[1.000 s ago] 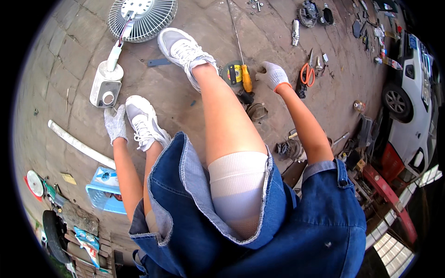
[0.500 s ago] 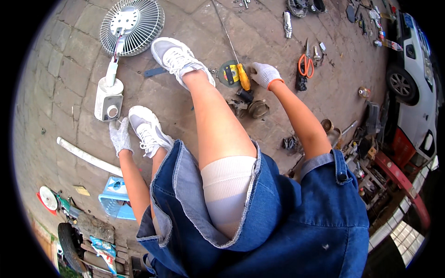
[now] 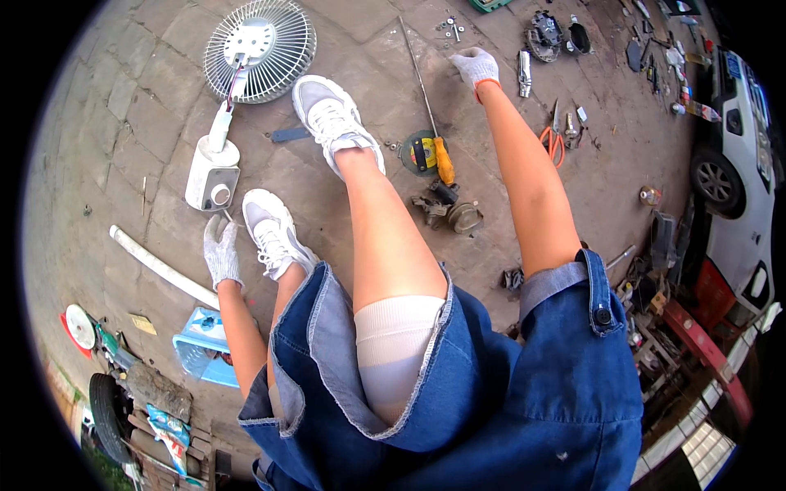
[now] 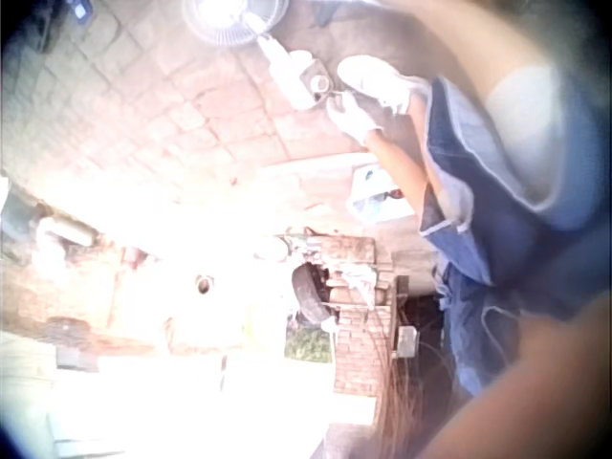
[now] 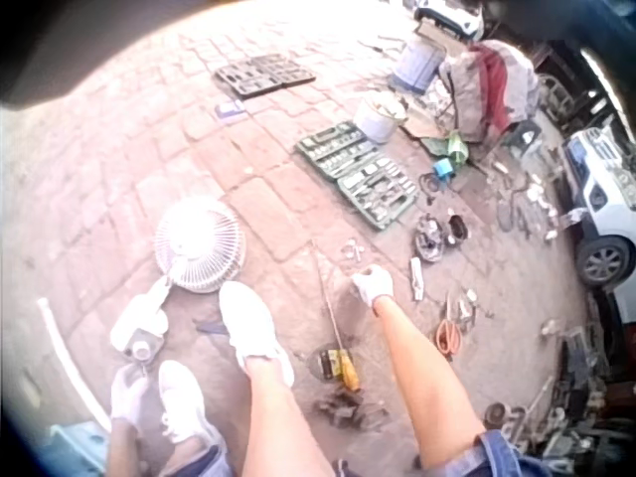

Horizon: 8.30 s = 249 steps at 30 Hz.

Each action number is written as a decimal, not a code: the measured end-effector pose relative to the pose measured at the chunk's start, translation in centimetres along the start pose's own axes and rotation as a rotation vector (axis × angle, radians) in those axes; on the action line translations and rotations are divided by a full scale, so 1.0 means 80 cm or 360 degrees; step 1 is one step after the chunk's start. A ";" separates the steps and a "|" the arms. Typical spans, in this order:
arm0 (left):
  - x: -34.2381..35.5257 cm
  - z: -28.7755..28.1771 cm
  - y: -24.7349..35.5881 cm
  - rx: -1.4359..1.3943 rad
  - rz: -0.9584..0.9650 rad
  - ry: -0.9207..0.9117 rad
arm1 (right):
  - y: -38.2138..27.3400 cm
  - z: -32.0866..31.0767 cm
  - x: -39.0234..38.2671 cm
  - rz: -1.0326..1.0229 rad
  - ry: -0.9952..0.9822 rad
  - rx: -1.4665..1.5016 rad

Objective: The person disassembles a white pedestal fan, removing the front grille and motor housing to access the internal components. They use a screwdriver to loosen screws and manipulate the fan parts, then reassemble the unit by reattaching the motor housing and grille.

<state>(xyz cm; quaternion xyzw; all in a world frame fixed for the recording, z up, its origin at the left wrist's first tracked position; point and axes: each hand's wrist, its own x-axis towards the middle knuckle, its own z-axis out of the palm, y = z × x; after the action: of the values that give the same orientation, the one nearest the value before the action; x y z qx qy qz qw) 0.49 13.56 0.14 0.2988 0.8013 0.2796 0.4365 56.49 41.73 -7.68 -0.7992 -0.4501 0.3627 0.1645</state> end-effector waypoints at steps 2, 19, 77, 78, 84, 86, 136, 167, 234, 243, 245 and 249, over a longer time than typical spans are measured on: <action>-0.013 -0.012 0.003 -0.0046 -0.0059 0.0021 | -0.012 0.009 0.011 -0.0027 0.0204 -0.0167; -0.141 -0.073 -0.003 -0.0101 -0.0454 0.0152 | 0.044 0.026 -0.287 -0.0299 0.0518 -0.0630; -0.082 0.004 -0.006 -0.0071 -0.0095 0.0051 | 0.012 0.044 -0.211 -0.0733 0.0119 -0.0311; -0.081 0.006 -0.007 -0.0085 -0.0094 0.0046 | 0.004 0.048 -0.228 -0.0758 0.0183 -0.0328; -0.090 -0.003 -0.012 -0.0128 -0.0139 0.0058 | -0.179 0.119 -0.293 -0.1538 -0.0155 -0.0039; -0.082 0.009 -0.010 -0.0074 -0.0092 0.0037 | -0.219 0.169 -0.274 -0.1562 -0.0809 -0.0447; -0.094 -0.014 -0.004 -0.0061 -0.0146 -0.0003 | -0.006 0.046 -0.271 0.0193 -0.0082 -0.1175; -0.093 -0.022 -0.020 -0.0007 -0.0128 0.0034 | 0.041 -0.047 0.036 0.0141 -0.0041 -0.0500; -0.008 -0.015 0.089 0.1010 0.0763 0.0814 | -0.159 0.105 -0.095 -0.0655 0.0709 -0.0700; 0.177 0.107 0.151 0.1545 0.0318 0.0299 | -0.370 0.217 -0.328 -0.1822 -0.0328 0.0126; 0.182 0.104 0.137 0.1590 0.0241 0.0289 | -0.375 0.220 -0.366 -0.1750 -0.0561 0.0186; 0.173 0.062 0.144 0.1527 0.0209 0.0159 | -0.374 0.192 -0.376 -0.1795 -0.0722 0.0175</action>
<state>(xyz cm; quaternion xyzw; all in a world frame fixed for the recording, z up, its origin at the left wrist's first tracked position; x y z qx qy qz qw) 1.37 32.18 -1.37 0.5025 0.8392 -0.0805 0.1918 17.36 31.73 12.42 -0.3308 -0.8085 0.4035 0.2722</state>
